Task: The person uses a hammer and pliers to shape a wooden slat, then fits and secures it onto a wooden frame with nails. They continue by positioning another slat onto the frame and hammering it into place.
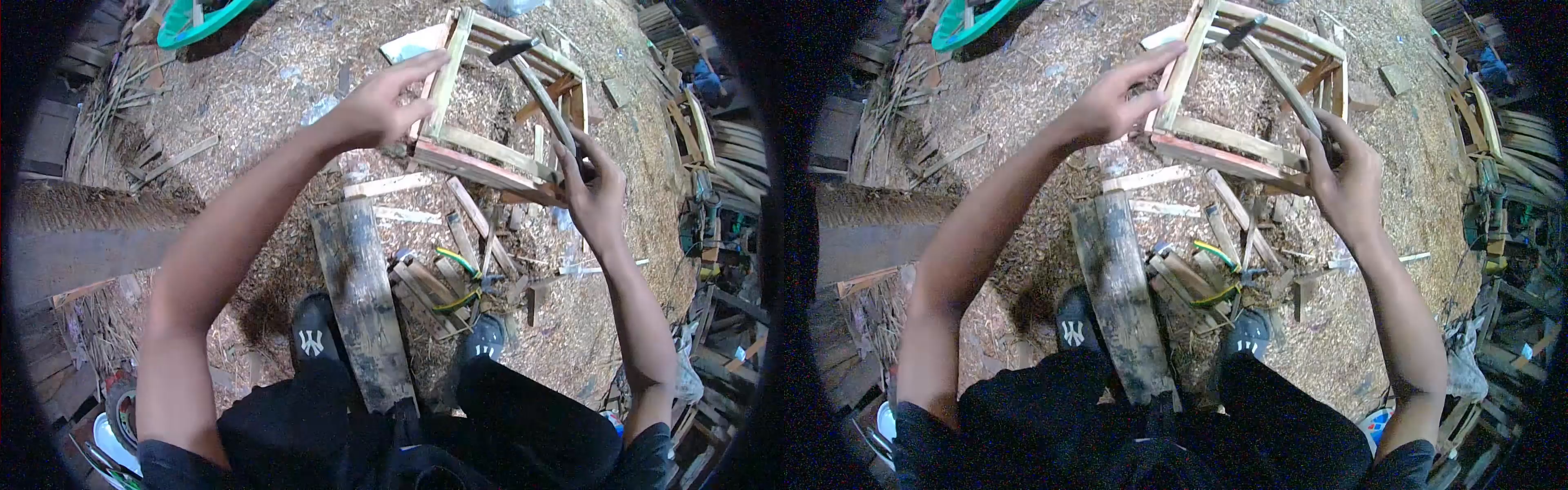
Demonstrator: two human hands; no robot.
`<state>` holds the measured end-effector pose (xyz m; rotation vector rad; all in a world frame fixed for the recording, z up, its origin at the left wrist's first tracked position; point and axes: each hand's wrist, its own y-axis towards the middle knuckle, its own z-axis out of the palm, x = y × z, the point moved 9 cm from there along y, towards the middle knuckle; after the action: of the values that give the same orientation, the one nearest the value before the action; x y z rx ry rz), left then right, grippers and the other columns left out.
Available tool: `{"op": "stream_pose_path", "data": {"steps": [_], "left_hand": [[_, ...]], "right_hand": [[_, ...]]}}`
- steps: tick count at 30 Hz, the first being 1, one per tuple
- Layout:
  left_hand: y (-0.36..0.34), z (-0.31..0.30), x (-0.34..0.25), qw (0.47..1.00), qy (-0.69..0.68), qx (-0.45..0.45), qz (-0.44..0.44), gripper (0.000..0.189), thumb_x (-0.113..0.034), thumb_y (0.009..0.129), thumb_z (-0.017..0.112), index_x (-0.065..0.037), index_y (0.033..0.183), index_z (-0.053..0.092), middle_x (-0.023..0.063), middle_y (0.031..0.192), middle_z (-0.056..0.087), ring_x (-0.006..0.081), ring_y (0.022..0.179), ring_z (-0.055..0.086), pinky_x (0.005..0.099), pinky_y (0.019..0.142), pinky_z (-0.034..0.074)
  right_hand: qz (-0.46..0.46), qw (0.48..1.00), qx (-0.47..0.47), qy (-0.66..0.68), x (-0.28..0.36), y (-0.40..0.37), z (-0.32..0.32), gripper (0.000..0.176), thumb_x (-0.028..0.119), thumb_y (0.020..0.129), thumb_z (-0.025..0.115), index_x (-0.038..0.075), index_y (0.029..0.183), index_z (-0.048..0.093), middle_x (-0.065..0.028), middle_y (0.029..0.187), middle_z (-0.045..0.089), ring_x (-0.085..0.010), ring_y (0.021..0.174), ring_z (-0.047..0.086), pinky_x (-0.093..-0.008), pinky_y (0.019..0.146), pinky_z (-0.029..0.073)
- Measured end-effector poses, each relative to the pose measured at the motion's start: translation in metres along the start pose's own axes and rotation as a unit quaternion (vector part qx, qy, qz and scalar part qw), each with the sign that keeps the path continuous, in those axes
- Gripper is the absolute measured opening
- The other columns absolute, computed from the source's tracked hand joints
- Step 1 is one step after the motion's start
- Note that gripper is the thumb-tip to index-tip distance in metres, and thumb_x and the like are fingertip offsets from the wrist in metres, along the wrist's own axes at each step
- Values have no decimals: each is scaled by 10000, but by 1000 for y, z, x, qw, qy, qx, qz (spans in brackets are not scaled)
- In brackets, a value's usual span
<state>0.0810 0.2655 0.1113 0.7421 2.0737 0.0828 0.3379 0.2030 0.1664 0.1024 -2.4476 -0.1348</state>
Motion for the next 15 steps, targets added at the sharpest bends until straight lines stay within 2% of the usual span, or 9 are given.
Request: {"op": "stream_pose_path", "data": {"steps": [1,3,4,5,7,8,12,15], "left_hand": [[10,1,-1,1000,4,-2,3,654,-105,957,565,-185,1583,393,163,1616,389,300,1495,375,425,1244,293],[29,5,21,983,-120,-30,-139,585,-224,1007,597,-182,1565,429,192,1544,483,313,1437,461,423,1193,366],[40,4,26,981,-96,-66,-157,638,-327,987,656,-113,1550,443,219,1462,560,332,1367,537,432,1147,418],[53,9,28,981,-97,-67,-156,638,-327,987,656,-113,1550,443,219,1462,560,332,1367,537,432,1147,418],[71,-4,8,985,62,-145,-67,735,-391,955,696,-62,1551,420,242,1417,589,356,1335,563,448,1131,435],[78,2,21,985,28,-109,-130,644,-343,875,759,-47,1416,576,271,1431,558,406,1300,570,441,1110,449],[83,19,45,980,9,-138,-144,564,-299,885,743,-17,1356,614,268,1372,602,406,1271,593,444,1101,459],[82,19,47,980,23,-176,-96,529,-252,908,702,2,1363,607,271,1316,635,400,1235,619,440,1081,472]], "right_hand": [[-4,1000,-3,1,-4,3,1,263,102,978,690,-20,1211,690,-89,795,717,-96,715,661,-280,625,516],[-58,995,-75,15,-14,6,-5,252,131,999,674,-22,1198,692,-31,712,639,-56,663,573,-259,565,460],[-69,993,-92,35,-18,7,-6,258,154,1001,679,-25,1185,699,-12,702,612,-45,646,507,-252,540,414],[-70,993,-92,34,-18,7,-8,258,154,1001,679,-25,1185,699,-12,702,612,-45,646,507,-252,540,414],[-57,995,-73,32,-21,7,-6,256,166,999,686,-26,1166,710,-7,707,622,-49,643,513,-251,532,397],[-56,994,-80,51,-26,8,-5,259,181,1001,687,-26,1153,717,-7,721,626,-51,663,519,-256,555,413],[-57,995,-66,47,-20,7,-7,268,193,1003,686,-27,1153,717,-14,744,636,-53,689,529,-257,583,426],[-41,994,-60,77,-24,6,-4,276,200,1004,686,-28,1157,714,-17,767,645,-56,711,538,-257,605,436]]}}
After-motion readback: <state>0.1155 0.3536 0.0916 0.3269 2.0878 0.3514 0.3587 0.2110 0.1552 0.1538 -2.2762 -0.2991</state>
